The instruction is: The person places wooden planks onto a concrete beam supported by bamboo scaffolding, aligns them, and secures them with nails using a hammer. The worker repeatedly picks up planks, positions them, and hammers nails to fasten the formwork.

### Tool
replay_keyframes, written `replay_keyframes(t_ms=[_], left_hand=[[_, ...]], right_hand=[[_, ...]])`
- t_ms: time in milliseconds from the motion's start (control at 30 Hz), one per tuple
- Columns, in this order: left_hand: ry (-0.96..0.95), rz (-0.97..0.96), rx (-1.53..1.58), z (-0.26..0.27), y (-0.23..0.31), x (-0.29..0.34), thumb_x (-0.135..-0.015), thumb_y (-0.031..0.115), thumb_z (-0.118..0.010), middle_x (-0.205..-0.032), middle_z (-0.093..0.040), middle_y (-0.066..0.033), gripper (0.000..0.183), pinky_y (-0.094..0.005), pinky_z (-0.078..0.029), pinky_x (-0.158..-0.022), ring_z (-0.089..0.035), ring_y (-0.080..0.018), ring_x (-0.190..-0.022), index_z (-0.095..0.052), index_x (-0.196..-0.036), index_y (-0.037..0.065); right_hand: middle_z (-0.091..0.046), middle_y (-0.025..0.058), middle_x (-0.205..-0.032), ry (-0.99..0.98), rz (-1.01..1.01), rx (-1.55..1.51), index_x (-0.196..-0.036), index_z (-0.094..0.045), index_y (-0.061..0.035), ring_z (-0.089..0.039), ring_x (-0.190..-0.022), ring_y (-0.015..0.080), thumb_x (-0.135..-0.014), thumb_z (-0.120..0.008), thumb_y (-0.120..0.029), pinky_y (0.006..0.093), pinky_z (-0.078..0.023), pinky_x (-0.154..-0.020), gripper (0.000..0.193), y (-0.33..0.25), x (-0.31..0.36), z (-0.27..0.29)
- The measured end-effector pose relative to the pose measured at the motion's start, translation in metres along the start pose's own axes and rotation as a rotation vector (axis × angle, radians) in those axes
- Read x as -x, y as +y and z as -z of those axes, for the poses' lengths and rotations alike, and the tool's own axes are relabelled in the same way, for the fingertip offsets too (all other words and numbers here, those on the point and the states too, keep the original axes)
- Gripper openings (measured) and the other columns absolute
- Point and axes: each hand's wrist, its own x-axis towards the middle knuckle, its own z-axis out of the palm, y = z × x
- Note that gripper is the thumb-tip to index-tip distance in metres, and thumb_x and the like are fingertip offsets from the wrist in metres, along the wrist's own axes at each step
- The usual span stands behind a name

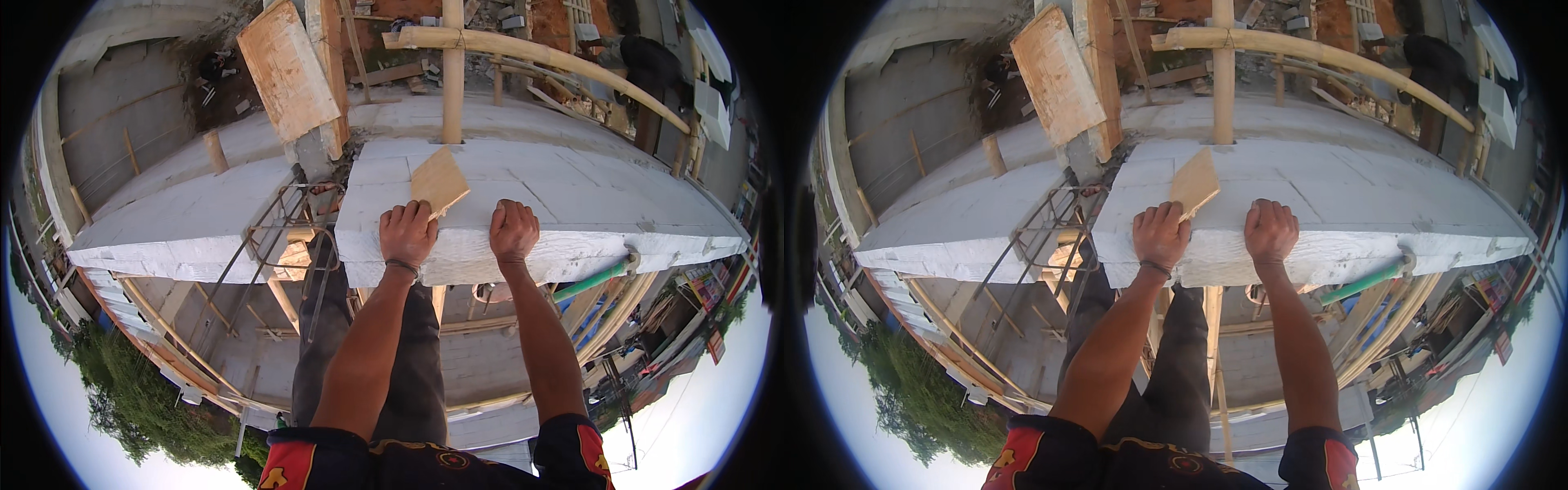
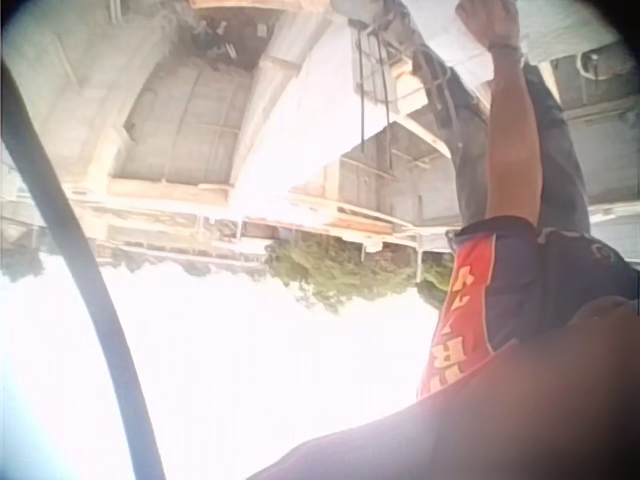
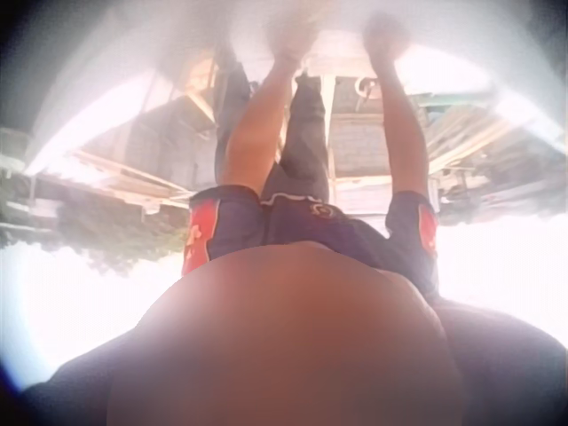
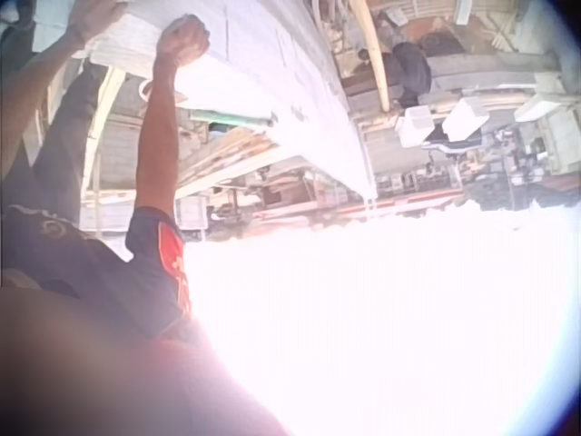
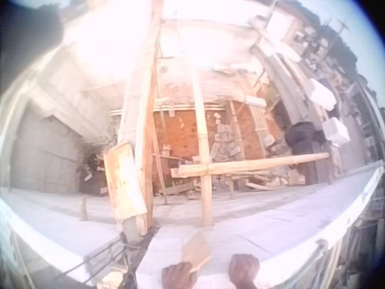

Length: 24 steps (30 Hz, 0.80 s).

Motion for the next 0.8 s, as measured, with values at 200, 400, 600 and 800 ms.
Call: replay_keyframes(t_ms=[200, 400, 600, 800], left_hand=[[0.014, 0.007, 0.003, 0.0007, 0.0002, -0.0002, -0.072, 0.019, -0.062, -0.085, -0.061, 0.0004, 0.023, -0.0372, -0.042, -0.071, -0.056, -0.0204, -0.076, -0.062, -0.094, 0.011], [0.01, -0.001, -0.001, 0.0002, -0.0008, 0.0, -0.072, 0.019, -0.062, -0.085, -0.061, -0.0001, 0.024, -0.0372, -0.042, -0.071, -0.056, -0.0207, -0.076, -0.062, -0.094, 0.011], [-0.028, -0.009, -0.062, -0.0015, 0.0011, -0.0011, -0.074, 0.022, -0.062, -0.086, -0.061, -0.0003, 0.022, -0.0357, -0.042, -0.075, -0.056, -0.0193, -0.077, -0.062, -0.094, 0.011], [-0.013, -0.029, -0.071, -0.0018, 0.002, -0.001, -0.077, 0.023, -0.06, -0.087, -0.063, -0.001, 0.022, -0.0373, -0.042, -0.077, -0.057, -0.0211, -0.079, -0.063, -0.096, 0.012]], right_hand=[[-0.058, 0.0019, -0.071, -0.014, 0.0, 0.028, -0.077, -0.063, -0.0132, -0.056, -0.068, 0.0242, -0.081, -0.057, -0.019, 0.039, -0.043, -0.061, 0.009, 0.0006, 0.0005, -0.0021], [-0.058, 0.0019, -0.07, -0.015, -0.007, 0.015, -0.075, -0.062, -0.0131, -0.056, -0.067, 0.0243, -0.081, -0.057, -0.019, 0.0395, -0.043, -0.06, 0.01, 0.0002, 0.0, -0.0032], [-0.057, 0.0019, -0.067, 0.013, 0.003, 0.007, -0.074, -0.061, -0.0131, -0.056, -0.064, 0.0243, -0.079, -0.061, -0.017, 0.0395, -0.043, -0.058, 0.007, 0.0039, -0.0001, -0.0031], [-0.055, 0.0012, -0.065, 0.037, -0.026, -0.043, -0.071, -0.059, -0.013, -0.056, -0.064, 0.0228, -0.077, -0.064, -0.018, 0.0387, -0.043, -0.057, 0.009, 0.005, -0.0001, -0.0025]])
